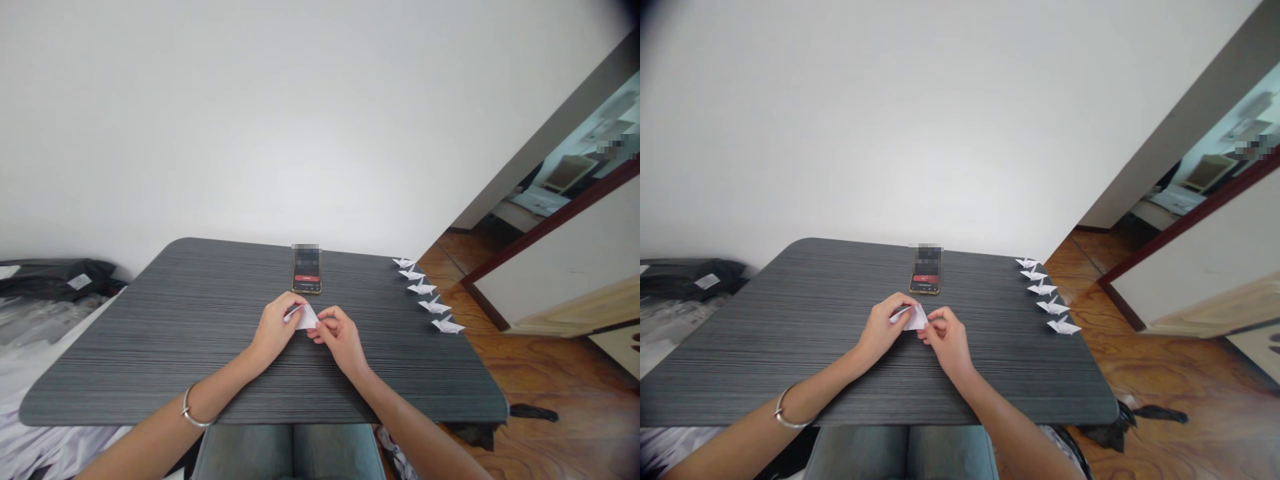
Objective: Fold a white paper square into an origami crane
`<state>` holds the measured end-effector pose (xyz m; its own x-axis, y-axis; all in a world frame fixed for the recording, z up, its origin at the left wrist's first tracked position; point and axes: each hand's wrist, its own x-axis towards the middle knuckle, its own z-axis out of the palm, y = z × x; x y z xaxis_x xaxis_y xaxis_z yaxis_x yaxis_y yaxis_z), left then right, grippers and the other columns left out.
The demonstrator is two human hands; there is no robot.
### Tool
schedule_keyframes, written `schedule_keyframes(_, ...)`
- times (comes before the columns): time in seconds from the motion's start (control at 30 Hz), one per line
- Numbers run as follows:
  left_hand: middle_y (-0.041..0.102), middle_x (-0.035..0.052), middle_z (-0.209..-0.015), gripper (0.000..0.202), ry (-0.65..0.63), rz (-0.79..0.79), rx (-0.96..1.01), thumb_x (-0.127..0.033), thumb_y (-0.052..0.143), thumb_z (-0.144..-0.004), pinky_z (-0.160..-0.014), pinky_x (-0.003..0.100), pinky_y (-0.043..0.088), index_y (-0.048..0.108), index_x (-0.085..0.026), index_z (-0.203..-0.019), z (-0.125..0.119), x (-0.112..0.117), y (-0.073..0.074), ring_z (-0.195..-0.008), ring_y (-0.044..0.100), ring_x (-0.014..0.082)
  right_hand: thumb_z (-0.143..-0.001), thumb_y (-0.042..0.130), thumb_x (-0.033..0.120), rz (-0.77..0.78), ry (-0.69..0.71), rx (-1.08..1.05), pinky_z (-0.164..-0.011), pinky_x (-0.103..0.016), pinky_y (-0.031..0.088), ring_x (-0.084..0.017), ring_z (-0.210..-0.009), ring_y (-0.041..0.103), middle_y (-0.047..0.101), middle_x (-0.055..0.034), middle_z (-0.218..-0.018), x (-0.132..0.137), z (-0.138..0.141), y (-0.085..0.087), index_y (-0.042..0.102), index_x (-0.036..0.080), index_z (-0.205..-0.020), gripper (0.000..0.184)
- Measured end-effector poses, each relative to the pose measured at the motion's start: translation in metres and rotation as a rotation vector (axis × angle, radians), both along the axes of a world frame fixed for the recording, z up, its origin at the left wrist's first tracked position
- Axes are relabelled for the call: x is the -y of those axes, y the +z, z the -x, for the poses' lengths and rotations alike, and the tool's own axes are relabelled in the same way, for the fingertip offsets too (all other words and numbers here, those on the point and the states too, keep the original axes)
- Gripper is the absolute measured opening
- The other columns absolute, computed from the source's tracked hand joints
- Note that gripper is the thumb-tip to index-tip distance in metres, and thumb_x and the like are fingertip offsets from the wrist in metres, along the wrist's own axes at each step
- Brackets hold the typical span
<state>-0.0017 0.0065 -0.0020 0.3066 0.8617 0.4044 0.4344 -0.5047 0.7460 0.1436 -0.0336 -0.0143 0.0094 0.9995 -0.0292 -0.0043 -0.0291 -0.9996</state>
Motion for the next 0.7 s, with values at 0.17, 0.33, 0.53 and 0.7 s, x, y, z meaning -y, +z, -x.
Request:
schedule_keyframes(0.17, 0.058, 0.001, -0.076, 0.015, -0.015, -0.01, 0.013, -0.01, 0.045, -0.076, -0.067, 0.024, 0.041, 0.058, -0.017, -0.079, -0.0002, 0.0019, 0.001, -0.072, 0.055, 0.0126, -0.069, 0.06, 0.039, 0.107, 0.078, -0.143, -0.054, -0.026, 0.053, -0.019, -0.064, 0.067, 0.067, -0.0025, -0.063, -0.0049, -0.0012, -0.0034, 0.05, 0.015, -0.094, 0.037)
schedule_keyframes(0.33, 0.058, 0.0013, -0.078, 0.015, -0.04, -0.008, 0.031, -0.008, 0.046, -0.074, -0.066, 0.024, 0.042, 0.058, -0.017, -0.079, -0.0016, 0.0043, 0.0, -0.072, 0.055, 0.0127, -0.065, 0.064, 0.04, 0.139, 0.113, -0.17, -0.054, -0.026, 0.053, -0.019, -0.063, 0.067, 0.067, -0.0031, -0.063, -0.0058, -0.0011, -0.0061, 0.057, 0.013, -0.093, 0.039)
schedule_keyframes(0.53, 0.059, 0.0028, -0.083, 0.021, -0.063, -0.009, 0.048, -0.003, 0.046, -0.07, -0.072, 0.027, 0.043, 0.057, -0.017, -0.08, -0.0026, 0.0041, -0.0017, -0.078, 0.056, 0.0142, -0.068, 0.062, 0.039, 0.098, 0.107, -0.12, -0.054, -0.026, 0.053, -0.018, -0.06, 0.066, 0.068, -0.0033, -0.063, -0.0026, 0.0009, -0.0008, 0.061, 0.013, -0.09, 0.034)
schedule_keyframes(0.7, 0.057, 0.0063, -0.094, 0.024, -0.123, -0.034, 0.083, -0.007, 0.052, -0.069, -0.078, 0.031, 0.044, 0.054, -0.017, -0.09, -0.0048, 0.0048, 0.0017, -0.089, 0.054, 0.0172, -0.071, 0.058, 0.038, 0.047, 0.073, -0.05, -0.054, -0.027, 0.054, -0.017, -0.059, 0.065, 0.067, -0.0022, -0.061, -0.0037, -0.0015, -0.0029, 0.064, 0.014, -0.084, 0.028)
